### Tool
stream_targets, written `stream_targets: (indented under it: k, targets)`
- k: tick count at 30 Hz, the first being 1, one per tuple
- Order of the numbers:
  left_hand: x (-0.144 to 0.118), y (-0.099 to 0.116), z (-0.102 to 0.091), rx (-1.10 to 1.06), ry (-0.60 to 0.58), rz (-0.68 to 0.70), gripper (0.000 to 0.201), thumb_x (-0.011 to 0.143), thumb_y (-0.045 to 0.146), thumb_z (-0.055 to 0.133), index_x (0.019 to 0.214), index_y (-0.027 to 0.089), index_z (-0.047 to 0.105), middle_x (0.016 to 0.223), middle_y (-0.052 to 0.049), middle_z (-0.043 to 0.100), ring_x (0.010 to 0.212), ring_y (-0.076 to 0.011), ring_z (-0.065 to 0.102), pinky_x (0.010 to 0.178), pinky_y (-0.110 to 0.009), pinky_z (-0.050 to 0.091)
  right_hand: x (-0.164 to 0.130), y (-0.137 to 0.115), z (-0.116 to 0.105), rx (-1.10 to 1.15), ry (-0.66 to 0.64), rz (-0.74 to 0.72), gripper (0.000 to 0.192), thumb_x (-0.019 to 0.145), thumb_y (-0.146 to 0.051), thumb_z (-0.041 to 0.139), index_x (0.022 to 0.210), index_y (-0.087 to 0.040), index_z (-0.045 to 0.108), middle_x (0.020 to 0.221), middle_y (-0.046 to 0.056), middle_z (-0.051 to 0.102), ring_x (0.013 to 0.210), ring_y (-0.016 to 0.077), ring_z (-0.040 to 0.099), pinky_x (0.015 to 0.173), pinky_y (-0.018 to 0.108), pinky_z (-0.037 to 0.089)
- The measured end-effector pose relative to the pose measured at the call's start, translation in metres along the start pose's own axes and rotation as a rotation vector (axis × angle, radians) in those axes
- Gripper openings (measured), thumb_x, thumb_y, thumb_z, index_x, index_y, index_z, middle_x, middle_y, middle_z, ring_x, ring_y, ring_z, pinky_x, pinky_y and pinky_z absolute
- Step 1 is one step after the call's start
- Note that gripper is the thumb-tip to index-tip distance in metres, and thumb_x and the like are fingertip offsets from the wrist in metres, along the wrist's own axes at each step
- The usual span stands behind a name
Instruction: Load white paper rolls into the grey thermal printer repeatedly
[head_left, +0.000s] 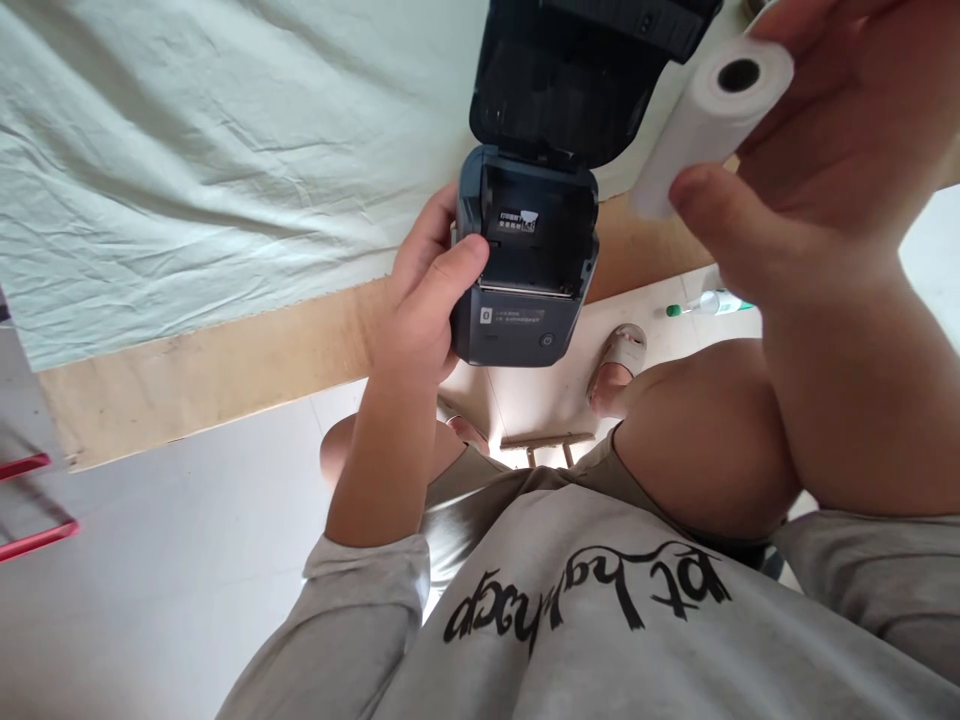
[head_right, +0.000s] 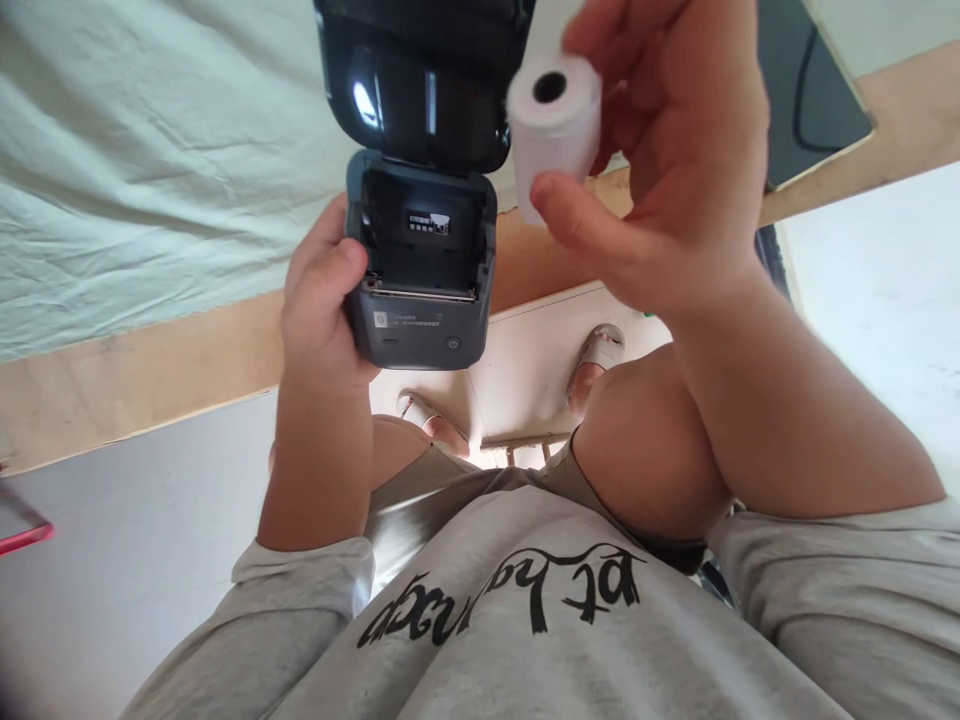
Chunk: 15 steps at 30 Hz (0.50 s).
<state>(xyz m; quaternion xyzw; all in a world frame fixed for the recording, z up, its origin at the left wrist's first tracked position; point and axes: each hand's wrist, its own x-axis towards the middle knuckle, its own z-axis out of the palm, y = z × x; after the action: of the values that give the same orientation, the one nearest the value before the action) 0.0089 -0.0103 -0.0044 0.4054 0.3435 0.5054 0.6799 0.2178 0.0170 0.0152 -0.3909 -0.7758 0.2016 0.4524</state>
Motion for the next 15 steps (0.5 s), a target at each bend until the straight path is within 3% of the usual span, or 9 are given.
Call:
stream_targets:
  k: [3,6,11,15]
  targets:
    - [0.0,0.001,0.002,0.025,0.009,-0.001,0.028,0.075,0.034,0.046,0.1,0.022,0.049,0.086,-0.002,0.056,0.076,-0.0117,0.057,0.062,-0.022,0.046,0.003,-0.02,0.008,-0.105,-0.069,-0.094,0.043,0.071,-0.032,0.044,0.113,-0.027,0.038,0.108,-0.005,0.045,0.091,-0.0028,0.047,0.073,0.01,0.041]
    - [0.0,0.003,0.003,0.051,0.015,0.035,0.025,0.076,0.031,0.045,0.097,0.02,0.051,0.088,-0.003,0.057,0.083,-0.0126,0.056,0.072,-0.024,0.047,0.005,-0.034,0.017,-0.308,-0.201,-0.191,0.048,0.072,-0.027,0.044,0.118,-0.022,0.034,0.111,-0.005,0.045,0.104,-0.0027,0.045,0.091,0.009,0.04]
    - [0.0,0.0,0.001,0.016,0.018,0.043,0.029,0.074,0.033,0.048,0.1,0.02,0.05,0.092,-0.005,0.057,0.091,-0.0159,0.055,0.077,-0.029,0.045,0.009,-0.037,0.024,-0.342,-0.223,-0.073,0.045,0.073,-0.035,0.043,0.115,-0.02,0.036,0.103,-0.002,0.047,0.094,-0.0016,0.046,0.086,0.011,0.043]
    - [0.0,-0.002,0.0,-0.006,0.021,0.059,0.031,0.072,0.037,0.049,0.099,0.022,0.049,0.089,-0.005,0.057,0.092,-0.0181,0.055,0.074,-0.029,0.048,0.011,-0.036,0.023,-0.398,-0.163,-0.149,0.045,0.073,-0.037,0.042,0.116,-0.025,0.04,0.097,0.001,0.042,0.093,-0.0004,0.043,0.084,0.015,0.042]
